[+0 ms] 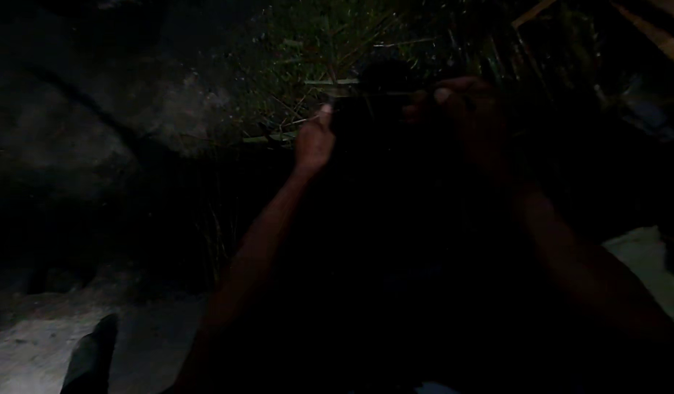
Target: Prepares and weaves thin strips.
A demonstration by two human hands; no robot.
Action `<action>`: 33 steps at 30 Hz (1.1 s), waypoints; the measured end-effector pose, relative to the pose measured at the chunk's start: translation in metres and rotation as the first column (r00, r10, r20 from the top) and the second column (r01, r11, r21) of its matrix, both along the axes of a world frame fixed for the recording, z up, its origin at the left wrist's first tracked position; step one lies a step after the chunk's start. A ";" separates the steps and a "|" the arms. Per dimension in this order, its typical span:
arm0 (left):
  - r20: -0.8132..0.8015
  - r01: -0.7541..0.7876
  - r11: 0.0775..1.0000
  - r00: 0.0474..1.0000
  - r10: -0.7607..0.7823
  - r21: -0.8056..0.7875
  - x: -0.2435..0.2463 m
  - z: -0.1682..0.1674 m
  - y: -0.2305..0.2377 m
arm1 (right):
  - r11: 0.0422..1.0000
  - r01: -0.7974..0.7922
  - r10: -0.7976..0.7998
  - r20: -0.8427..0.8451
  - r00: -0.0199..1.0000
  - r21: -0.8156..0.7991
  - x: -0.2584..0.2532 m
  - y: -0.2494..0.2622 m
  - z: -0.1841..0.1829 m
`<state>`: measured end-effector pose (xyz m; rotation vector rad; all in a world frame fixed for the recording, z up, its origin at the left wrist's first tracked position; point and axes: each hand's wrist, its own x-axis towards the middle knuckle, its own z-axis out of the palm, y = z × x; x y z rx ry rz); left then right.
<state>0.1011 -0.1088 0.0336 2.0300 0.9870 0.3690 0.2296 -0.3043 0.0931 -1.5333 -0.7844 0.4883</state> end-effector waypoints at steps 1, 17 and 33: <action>-0.032 -0.076 0.996 0.997 0.074 -0.045 -0.001 -0.004 0.014 | 1.000 0.021 -0.021 0.014 1.000 -0.005 0.003 -0.004 0.006; 0.372 0.316 0.941 0.865 -0.337 0.119 0.002 0.004 -0.033 | 0.985 -0.158 0.137 0.251 0.958 0.066 0.002 0.001 -0.014; 0.158 0.233 0.972 0.959 -0.235 0.033 -0.002 0.019 -0.024 | 0.995 -0.096 0.100 0.293 0.951 -0.026 -0.009 -0.001 -0.002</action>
